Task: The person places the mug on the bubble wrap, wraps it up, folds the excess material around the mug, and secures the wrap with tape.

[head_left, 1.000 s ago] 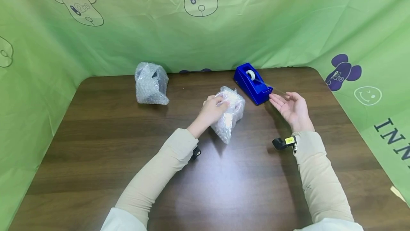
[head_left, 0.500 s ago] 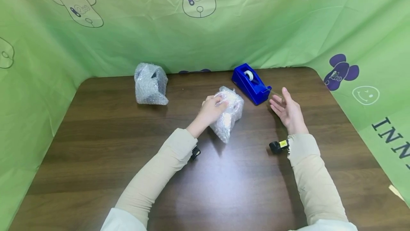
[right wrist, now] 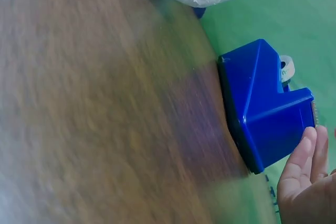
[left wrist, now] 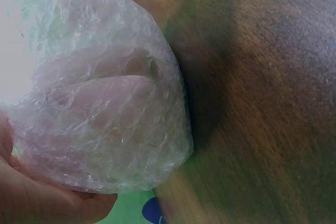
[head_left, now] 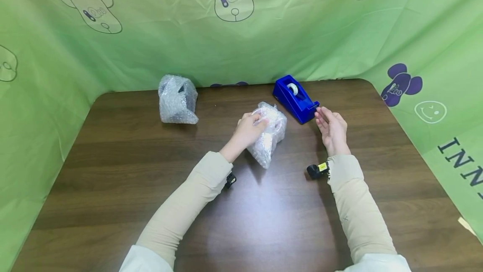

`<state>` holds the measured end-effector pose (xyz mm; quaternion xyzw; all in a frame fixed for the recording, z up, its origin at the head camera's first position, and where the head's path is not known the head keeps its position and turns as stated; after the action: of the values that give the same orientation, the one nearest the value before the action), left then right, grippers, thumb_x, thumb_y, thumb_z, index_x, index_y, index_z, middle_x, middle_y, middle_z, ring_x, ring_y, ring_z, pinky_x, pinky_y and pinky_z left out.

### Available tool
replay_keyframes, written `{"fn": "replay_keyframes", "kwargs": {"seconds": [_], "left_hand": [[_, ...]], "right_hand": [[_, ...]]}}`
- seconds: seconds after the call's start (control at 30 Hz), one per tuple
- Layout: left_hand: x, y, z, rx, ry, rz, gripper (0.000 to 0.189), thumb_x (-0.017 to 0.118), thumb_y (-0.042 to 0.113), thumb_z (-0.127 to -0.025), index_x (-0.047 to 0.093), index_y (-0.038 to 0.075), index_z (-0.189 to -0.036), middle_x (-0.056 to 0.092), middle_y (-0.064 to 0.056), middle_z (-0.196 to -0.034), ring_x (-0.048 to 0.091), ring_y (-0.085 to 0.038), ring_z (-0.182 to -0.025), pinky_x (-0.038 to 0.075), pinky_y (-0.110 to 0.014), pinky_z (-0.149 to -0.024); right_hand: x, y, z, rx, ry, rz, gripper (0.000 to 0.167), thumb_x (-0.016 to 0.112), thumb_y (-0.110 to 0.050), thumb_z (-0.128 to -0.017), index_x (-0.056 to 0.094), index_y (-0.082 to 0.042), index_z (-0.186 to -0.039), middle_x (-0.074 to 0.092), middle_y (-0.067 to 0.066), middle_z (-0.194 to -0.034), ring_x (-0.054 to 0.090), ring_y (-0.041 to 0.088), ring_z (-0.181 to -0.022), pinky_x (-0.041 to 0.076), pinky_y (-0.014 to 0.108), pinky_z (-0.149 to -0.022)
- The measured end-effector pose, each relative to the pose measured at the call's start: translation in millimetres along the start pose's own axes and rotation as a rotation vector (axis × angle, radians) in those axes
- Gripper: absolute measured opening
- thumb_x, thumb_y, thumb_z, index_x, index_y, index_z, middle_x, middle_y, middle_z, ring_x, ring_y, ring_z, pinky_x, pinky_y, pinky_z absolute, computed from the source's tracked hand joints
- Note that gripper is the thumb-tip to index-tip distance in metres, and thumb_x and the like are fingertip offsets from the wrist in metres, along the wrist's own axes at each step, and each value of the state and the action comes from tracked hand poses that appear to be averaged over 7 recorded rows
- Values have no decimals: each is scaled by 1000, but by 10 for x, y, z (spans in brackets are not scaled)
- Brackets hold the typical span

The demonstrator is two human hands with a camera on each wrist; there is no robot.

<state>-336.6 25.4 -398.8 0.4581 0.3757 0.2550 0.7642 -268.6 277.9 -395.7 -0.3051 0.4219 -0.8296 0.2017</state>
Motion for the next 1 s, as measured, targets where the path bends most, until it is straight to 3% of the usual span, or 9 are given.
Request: {"fn": "replay_keyframes", "kwargs": {"seconds": [0.1,0.27,0.53,0.73,0.87,1.0], "left_hand": [[0,-6,-3,1,3,0,40,50,34,-98,59,8,-127,37,-14,-151,35,-34,-137,31,-52,-112],[7,-12,1,-3,3,0,41,50,34,-97,58,8,-129,37,-13,-150,35,-34,-137,31,-51,-112],[21,-8,7,1,-2,-4,42,50,33,-97,58,8,-130,37,-14,-151,34,-34,-137,30,-51,-112],[9,4,11,7,1,-8,43,50,33,-97,56,7,-131,37,-15,-151,34,-35,-137,30,-51,-113],[-6,17,4,15,4,-1,42,51,32,-97,57,6,-130,38,-16,-150,34,-36,-137,30,-50,-113],[-9,10,-7,13,5,-2,42,50,32,-97,57,6,-129,38,-16,-149,35,-35,-137,30,-50,-113]], "right_hand": [[-4,28,-9,1,19,12,34,71,-5,-84,41,-11,-71,74,-1,-71,68,10,-62,52,19,-58],[-25,48,-20,-18,65,24,39,66,6,-84,35,-12,-67,73,0,-65,68,10,-59,50,19,-56],[-47,73,-58,1,116,-47,33,66,4,-85,41,-11,-69,69,-1,-61,65,9,-62,44,20,-69],[-31,39,-105,-130,146,21,40,64,9,-84,33,-12,-67,63,-4,-55,60,5,-53,34,20,-58],[-24,54,-151,-143,178,88,42,63,8,-85,32,-13,-67,67,-7,-56,57,2,-49,29,20,-51],[-20,58,-182,-127,204,104,41,61,10,-85,31,-13,-67,67,-7,-56,57,1,-51,35,17,-52]]}}
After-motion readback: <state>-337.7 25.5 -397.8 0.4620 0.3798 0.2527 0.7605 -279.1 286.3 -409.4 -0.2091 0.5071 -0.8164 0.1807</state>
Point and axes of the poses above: each hand's wrist, its own z-axis away from the middle knuckle, its own x-axis out of the palm, y = z × x, the point moved 8 cm from there along -z, towards the middle knuckle
